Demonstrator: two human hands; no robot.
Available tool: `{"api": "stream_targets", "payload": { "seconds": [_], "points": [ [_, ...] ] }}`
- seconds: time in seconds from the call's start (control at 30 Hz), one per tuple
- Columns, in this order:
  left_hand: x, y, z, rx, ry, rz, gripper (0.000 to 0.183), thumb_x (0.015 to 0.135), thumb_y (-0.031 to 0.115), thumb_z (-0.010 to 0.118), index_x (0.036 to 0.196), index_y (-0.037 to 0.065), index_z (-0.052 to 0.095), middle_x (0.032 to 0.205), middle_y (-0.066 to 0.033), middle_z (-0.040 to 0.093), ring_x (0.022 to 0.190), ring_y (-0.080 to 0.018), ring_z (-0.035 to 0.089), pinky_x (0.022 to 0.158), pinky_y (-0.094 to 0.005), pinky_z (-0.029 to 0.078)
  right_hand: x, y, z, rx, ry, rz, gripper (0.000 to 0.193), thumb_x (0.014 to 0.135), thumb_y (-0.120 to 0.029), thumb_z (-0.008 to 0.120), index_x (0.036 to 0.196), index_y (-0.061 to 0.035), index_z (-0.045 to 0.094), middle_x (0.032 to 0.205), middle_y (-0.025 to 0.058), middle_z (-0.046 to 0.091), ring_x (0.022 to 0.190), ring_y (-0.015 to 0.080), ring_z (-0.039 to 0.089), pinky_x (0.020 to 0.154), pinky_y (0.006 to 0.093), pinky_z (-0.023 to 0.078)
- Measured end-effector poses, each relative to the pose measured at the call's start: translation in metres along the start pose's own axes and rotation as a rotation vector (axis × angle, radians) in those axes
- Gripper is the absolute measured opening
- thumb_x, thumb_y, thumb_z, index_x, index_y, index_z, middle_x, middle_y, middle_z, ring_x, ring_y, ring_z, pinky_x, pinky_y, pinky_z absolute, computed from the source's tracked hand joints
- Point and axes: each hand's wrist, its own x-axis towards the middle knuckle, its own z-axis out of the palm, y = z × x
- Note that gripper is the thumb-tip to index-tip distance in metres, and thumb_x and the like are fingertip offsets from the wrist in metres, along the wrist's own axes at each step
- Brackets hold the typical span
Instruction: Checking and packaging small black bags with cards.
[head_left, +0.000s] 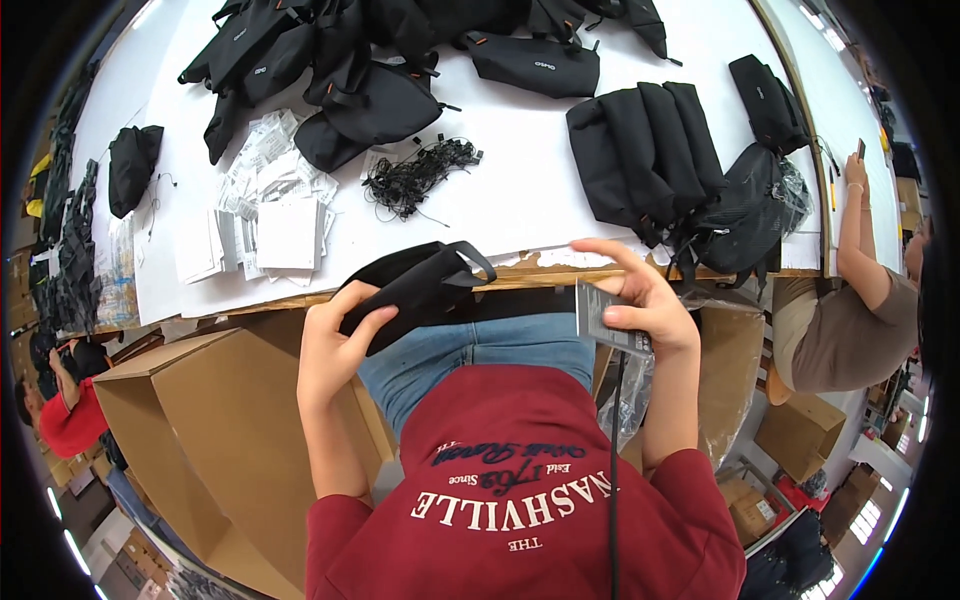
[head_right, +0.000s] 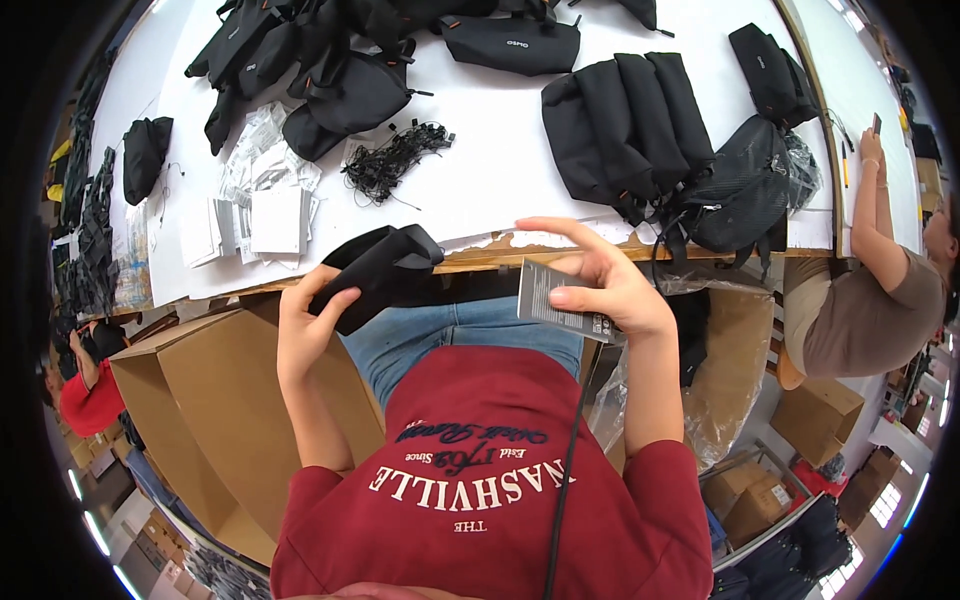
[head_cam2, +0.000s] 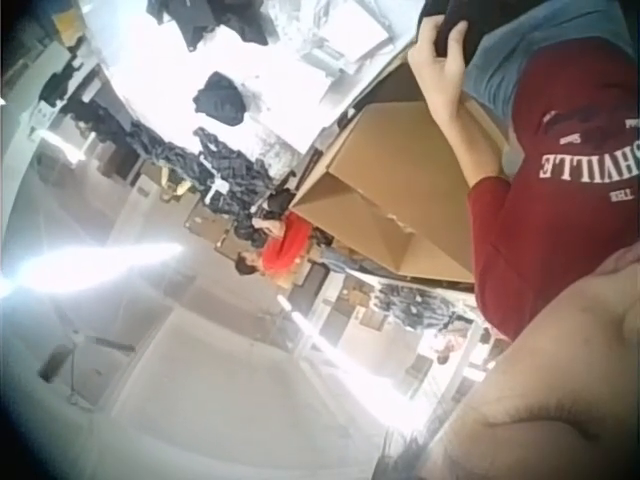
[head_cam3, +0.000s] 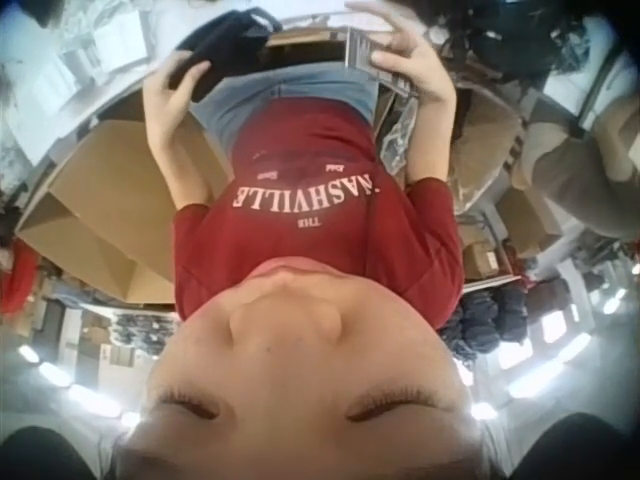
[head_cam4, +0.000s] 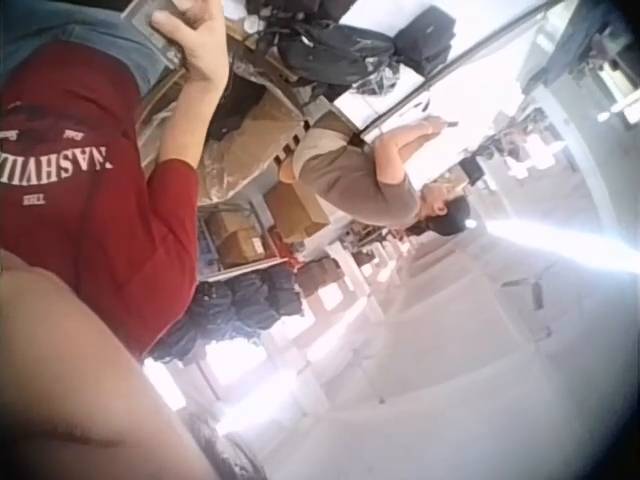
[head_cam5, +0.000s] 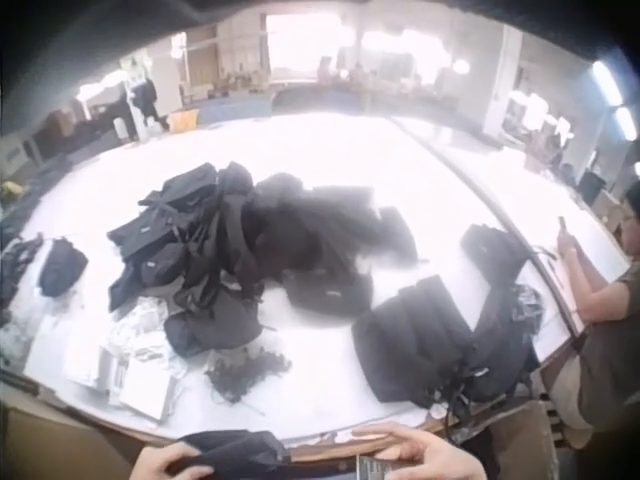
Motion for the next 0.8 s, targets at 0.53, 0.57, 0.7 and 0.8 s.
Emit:
{"api": "stream_targets", "payload": {
  "seconds": [0.53, 0.57, 0.7, 0.8],
  "points": [
    [-0.032, 0.012, 0.05, -0.226, -0.827, 0.006, 0.024, 0.088, 0.026, 0.066, 0.084, 0.004, 0.057, 0.061, -0.0125, 0.055, 0.054, -0.0288, 0.056, 0.051, -0.0337, 0.04, 0.058, 0.03, 0.039, 0.972, 0.402, -0.172, 0.034, 0.097, -0.039, 0.055, 0.08, -0.0096, 0.06, 0.054, -0.0004, 0.032, 0.054, 0.0099, 0.032, 0.051, 0.0239, 0.028],
    [-0.031, 0.013, 0.05, -0.225, -0.834, 0.008, 0.024, 0.088, 0.026, 0.066, 0.084, 0.004, 0.057, 0.061, -0.0125, 0.055, 0.054, -0.0288, 0.056, 0.051, -0.0337, 0.04, 0.057, 0.033, 0.04, 1.048, 0.335, -0.143, 0.036, 0.097, -0.04, 0.053, 0.078, -0.0099, 0.059, 0.052, 0.0002, 0.032, 0.053, 0.01, 0.032, 0.051, 0.0238, 0.028],
    [-0.029, 0.016, 0.049, -0.215, -0.821, -0.029, 0.024, 0.088, 0.027, 0.065, 0.084, 0.004, 0.058, 0.062, -0.0125, 0.056, 0.054, -0.0282, 0.057, 0.05, -0.0339, 0.04, 0.051, 0.046, 0.035, 0.981, 0.178, -0.196, 0.041, 0.096, -0.043, 0.053, 0.073, -0.0091, 0.055, 0.048, -0.0003, 0.038, 0.047, 0.0097, 0.033, 0.047, 0.0229, 0.025],
    [-0.031, 0.017, 0.049, -0.25, -0.78, -0.03, 0.024, 0.088, 0.026, 0.065, 0.084, 0.004, 0.058, 0.063, -0.0123, 0.057, 0.054, -0.0279, 0.057, 0.05, -0.0335, 0.039, 0.046, 0.049, 0.026, 0.857, 0.295, -0.139, 0.044, 0.1, -0.041, 0.046, 0.076, -0.0064, 0.057, 0.047, -0.0007, 0.03, 0.044, 0.009, 0.027, 0.048, 0.0245, 0.025]
  ]
}}
